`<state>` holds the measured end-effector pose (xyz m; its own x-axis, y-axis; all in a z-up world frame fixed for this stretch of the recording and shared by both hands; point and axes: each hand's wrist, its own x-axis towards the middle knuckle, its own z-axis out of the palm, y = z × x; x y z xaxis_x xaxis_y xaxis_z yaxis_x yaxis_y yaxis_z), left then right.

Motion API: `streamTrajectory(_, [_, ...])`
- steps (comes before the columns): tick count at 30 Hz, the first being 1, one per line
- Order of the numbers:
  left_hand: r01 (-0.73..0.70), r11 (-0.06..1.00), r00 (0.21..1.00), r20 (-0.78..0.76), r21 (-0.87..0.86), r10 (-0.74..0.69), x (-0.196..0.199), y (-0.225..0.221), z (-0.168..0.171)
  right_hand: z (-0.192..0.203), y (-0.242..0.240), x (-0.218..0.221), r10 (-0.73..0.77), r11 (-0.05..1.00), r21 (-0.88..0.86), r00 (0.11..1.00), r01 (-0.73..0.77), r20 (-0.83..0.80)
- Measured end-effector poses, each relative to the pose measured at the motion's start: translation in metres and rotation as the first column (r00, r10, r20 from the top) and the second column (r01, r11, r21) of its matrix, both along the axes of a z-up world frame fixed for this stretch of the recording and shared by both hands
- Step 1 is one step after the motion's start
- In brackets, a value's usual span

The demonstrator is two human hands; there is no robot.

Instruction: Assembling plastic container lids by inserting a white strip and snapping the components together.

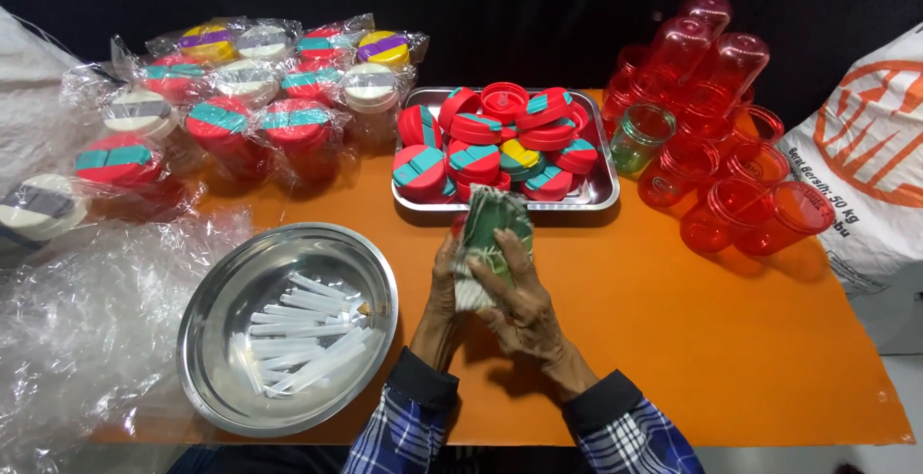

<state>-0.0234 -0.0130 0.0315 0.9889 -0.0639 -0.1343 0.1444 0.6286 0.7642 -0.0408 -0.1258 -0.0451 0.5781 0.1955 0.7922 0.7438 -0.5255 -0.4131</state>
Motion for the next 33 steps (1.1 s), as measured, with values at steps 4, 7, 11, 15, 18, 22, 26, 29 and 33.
streamTrajectory(4, [0.046,0.959,0.999,-0.014,-0.280,-0.052,0.013,-0.011,-0.054,0.007,-0.004,0.005,0.006,0.983,0.183,0.976,0.035,-0.219])
streamTrajectory(7, [0.035,0.984,0.999,0.001,-0.176,-0.035,0.016,-0.004,-0.046,0.017,0.001,-0.008,0.049,0.949,0.292,0.863,0.116,-0.502])
streamTrajectory(11, [-0.046,0.991,0.999,-0.009,-0.129,0.046,0.032,0.004,-0.061,-0.009,-0.004,-0.010,-0.020,0.999,0.038,0.977,0.029,-0.211])
streamTrajectory(15, [0.061,0.989,0.998,0.040,-0.133,-0.057,0.011,-0.004,-0.037,0.015,0.003,0.004,0.076,0.984,0.172,0.967,-0.034,-0.244])
streamTrajectory(18, [0.073,0.989,0.997,0.036,-0.125,-0.069,0.026,-0.004,-0.069,0.002,-0.006,0.007,0.201,0.918,0.396,0.899,-0.033,-0.389])
streamTrajectory(22, [-0.084,0.987,0.994,-0.081,-0.137,0.073,0.029,0.002,-0.056,-0.005,0.002,-0.004,-0.065,0.996,0.047,0.967,0.079,-0.247])
streamTrajectory(26, [-0.006,0.996,1.000,0.013,-0.093,0.007,0.030,0.003,-0.062,0.000,0.003,-0.005,-0.038,0.999,0.000,0.984,0.039,-0.177])
streamTrajectory(29, [0.051,0.998,0.996,0.076,-0.020,-0.050,0.018,-0.004,-0.050,-0.003,0.000,0.007,-0.072,0.992,0.087,0.976,0.091,-0.207])
streamTrajectory(33, [0.021,0.997,0.998,-0.051,-0.075,-0.025,0.004,-0.004,-0.017,0.035,0.002,-0.010,0.056,0.948,0.303,0.892,0.093,-0.449])
